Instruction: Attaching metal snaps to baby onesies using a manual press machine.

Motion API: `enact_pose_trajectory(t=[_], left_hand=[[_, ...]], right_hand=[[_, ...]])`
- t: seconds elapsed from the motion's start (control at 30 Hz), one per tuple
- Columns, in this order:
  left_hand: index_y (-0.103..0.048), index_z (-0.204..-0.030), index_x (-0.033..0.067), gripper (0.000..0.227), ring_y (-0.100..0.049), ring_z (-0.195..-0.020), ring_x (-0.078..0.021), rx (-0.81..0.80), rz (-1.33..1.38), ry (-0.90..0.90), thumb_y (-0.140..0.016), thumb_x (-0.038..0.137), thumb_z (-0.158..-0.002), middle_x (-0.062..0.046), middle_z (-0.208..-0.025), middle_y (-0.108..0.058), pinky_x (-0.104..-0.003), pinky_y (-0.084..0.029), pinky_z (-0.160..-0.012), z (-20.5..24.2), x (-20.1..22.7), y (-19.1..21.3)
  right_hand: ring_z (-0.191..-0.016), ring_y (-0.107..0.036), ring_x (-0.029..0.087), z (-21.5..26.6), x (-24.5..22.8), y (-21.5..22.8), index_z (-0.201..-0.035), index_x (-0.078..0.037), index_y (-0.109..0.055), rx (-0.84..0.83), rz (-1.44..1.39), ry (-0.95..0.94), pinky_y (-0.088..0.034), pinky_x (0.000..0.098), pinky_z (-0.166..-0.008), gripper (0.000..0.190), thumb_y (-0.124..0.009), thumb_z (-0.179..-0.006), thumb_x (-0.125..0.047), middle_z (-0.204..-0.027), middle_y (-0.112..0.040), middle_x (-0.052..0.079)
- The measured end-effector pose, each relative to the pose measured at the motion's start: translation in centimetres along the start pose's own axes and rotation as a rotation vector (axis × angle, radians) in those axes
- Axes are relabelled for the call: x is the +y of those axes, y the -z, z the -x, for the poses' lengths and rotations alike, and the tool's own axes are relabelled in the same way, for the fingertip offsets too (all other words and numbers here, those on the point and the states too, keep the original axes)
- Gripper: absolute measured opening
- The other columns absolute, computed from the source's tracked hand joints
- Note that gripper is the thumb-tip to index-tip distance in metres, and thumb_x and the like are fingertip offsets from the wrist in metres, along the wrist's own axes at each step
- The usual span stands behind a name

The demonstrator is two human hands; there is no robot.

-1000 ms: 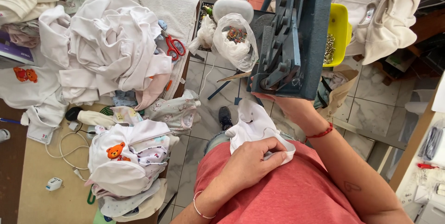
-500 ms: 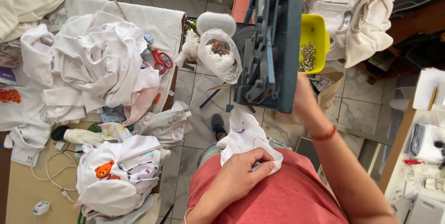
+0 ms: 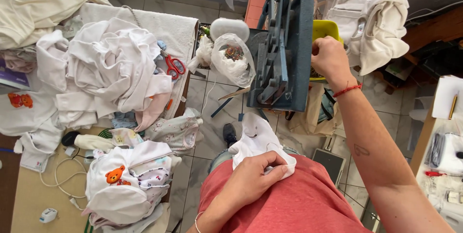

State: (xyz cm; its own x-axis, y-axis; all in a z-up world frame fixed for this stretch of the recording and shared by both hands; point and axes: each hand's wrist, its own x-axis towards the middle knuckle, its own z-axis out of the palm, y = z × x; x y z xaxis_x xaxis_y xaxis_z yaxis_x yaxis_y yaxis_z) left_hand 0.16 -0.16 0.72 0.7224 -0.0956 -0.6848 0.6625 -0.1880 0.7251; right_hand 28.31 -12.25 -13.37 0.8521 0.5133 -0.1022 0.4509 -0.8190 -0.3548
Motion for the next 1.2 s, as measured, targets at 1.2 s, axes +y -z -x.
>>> enact_pose_trajectory(t=[1.2], left_hand=[[-0.064, -0.084, 0.0057, 0.011, -0.036, -0.042, 0.0003, 0.392, 0.834, -0.15, -0.06, 0.014, -0.079, -0.001, -0.054, -0.054, -0.008, -0.028, -0.032, -5.5, -6.9, 1.3]], right_hand=[[-0.078, -0.057, 0.017, 10.0, -5.8, -7.4, -0.089, -0.021, -0.056, 0.391, 0.871, 0.778, -0.043, 0.0371, -0.071, 0.01, -0.056, -0.08, -0.02, -0.083, -0.056, -0.001]])
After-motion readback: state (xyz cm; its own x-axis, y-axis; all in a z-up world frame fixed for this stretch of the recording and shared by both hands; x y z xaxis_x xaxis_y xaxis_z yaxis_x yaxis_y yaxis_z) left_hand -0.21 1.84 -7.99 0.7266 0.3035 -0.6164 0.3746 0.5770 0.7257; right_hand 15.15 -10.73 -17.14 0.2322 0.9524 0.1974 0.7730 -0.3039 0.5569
